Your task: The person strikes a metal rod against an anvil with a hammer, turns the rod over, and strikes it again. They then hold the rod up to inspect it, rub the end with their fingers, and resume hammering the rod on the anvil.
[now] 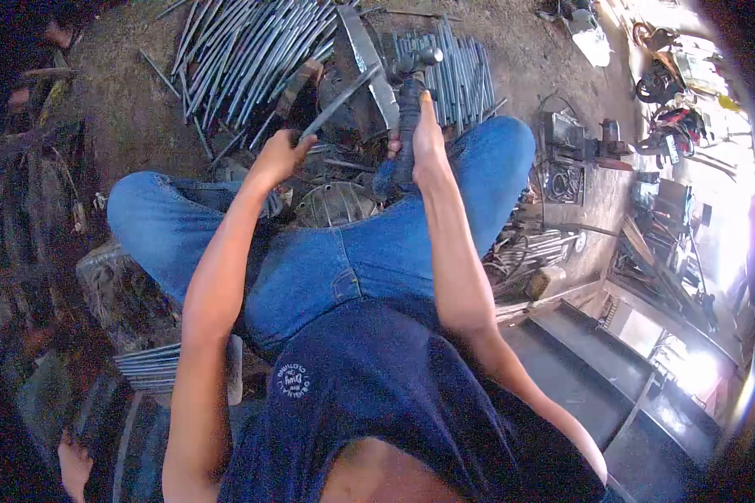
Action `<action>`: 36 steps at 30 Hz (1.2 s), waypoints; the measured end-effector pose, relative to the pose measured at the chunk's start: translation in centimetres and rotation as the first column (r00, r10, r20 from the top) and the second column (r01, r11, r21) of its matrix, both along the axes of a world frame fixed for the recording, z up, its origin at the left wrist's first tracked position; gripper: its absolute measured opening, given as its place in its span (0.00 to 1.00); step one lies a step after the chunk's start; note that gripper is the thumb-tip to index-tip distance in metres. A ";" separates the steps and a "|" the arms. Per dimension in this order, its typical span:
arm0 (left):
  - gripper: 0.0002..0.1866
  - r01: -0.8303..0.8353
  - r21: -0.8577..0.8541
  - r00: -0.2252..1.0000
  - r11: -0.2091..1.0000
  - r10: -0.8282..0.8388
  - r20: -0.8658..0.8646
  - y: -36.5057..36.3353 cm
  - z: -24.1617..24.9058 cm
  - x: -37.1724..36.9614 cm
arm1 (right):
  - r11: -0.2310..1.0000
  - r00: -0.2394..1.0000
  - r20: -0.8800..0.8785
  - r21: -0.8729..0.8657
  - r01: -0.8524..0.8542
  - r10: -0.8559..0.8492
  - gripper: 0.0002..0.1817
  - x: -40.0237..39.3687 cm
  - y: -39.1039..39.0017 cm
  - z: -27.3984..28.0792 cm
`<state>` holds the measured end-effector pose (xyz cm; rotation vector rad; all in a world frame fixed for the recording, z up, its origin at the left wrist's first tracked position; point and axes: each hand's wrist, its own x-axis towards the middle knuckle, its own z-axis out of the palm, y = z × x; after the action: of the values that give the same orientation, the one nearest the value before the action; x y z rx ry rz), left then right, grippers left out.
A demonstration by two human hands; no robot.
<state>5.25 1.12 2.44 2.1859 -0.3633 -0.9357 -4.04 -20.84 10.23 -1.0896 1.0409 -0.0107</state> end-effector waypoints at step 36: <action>0.24 0.021 -0.055 0.994 0.998 -0.015 0.112 -0.1 0.8 0.4 | 0.989 0.998 -0.064 -0.150 0.003 -0.013 0.32 3.5 -2.0 -5.7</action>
<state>5.61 1.04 3.25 2.1919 -0.4577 -0.8057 -0.54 -22.89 4.54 -1.2288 1.1164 -0.0617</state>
